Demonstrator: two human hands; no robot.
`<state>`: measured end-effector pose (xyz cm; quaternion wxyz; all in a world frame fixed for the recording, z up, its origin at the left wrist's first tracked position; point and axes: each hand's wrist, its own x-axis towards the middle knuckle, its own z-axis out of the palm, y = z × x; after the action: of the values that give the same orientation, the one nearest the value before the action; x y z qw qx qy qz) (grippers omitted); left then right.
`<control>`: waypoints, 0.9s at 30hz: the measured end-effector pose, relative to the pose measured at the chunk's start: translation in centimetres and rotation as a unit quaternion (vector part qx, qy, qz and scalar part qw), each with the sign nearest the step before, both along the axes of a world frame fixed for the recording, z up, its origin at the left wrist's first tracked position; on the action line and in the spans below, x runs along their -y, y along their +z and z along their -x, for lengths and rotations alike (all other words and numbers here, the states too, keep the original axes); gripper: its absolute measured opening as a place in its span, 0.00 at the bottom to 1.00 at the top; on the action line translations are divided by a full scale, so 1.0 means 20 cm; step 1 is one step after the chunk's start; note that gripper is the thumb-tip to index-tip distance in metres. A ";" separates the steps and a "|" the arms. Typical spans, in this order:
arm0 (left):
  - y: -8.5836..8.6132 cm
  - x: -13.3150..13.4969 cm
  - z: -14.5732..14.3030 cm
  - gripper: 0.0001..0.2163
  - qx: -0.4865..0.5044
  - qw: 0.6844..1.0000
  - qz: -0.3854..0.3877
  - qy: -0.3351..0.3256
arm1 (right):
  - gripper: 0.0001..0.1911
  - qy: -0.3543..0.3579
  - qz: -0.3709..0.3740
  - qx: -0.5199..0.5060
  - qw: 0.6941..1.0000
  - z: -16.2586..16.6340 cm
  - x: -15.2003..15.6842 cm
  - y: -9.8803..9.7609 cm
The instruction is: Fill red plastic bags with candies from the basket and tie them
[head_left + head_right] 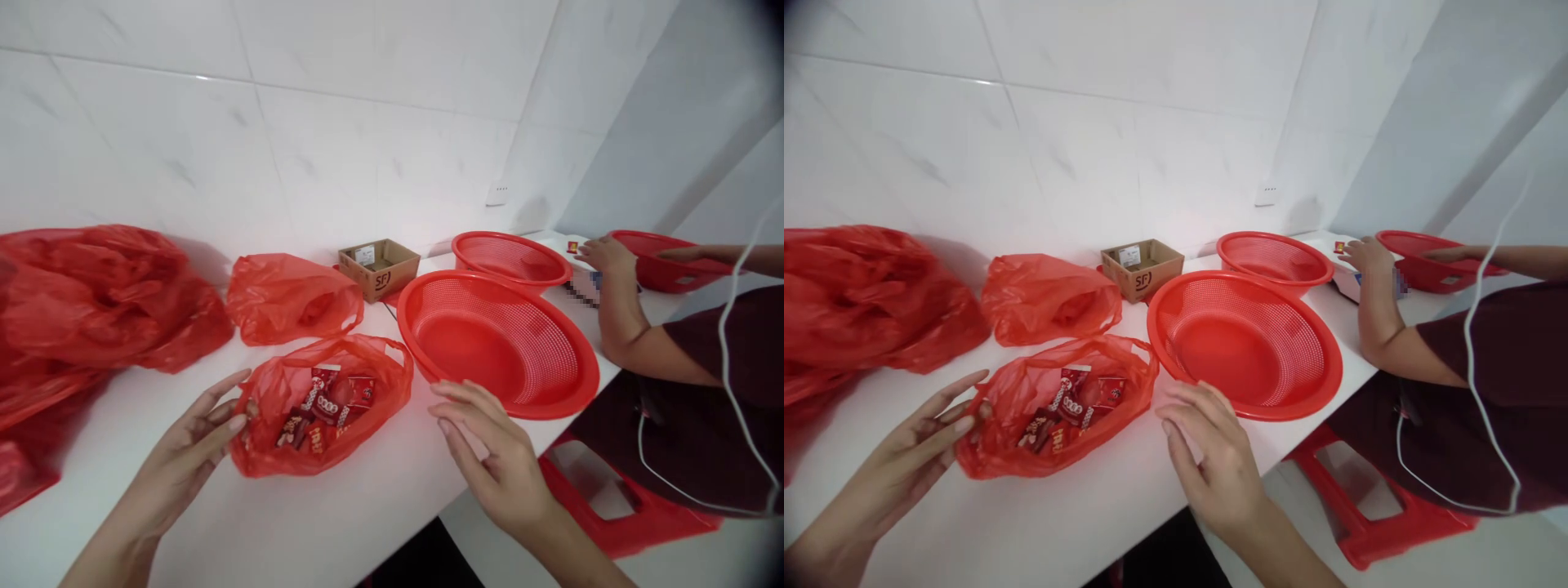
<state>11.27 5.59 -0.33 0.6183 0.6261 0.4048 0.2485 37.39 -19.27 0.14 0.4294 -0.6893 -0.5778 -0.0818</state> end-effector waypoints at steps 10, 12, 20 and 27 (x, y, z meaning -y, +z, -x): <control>0.05 0.24 0.08 0.38 -0.124 0.990 -0.053 0.033 | 0.21 0.057 0.074 -0.282 0.955 0.08 -0.35 -0.17; 0.03 0.27 0.10 0.26 -0.122 0.991 -0.051 0.013 | 0.17 0.072 0.033 -0.257 0.963 0.11 -0.40 -0.12; 0.54 0.13 0.16 0.11 0.212 0.965 -0.080 0.129 | 0.14 0.142 -0.150 -0.359 0.910 -0.03 -0.47 0.52; 0.84 0.33 0.02 0.31 0.042 0.971 -0.237 0.009 | 0.23 0.212 -0.001 -0.146 0.966 0.14 -0.54 0.66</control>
<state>10.81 -1.10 16.56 0.4667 0.7400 0.3136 0.3690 34.66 -8.38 13.30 0.5179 -0.5550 -0.6413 0.1119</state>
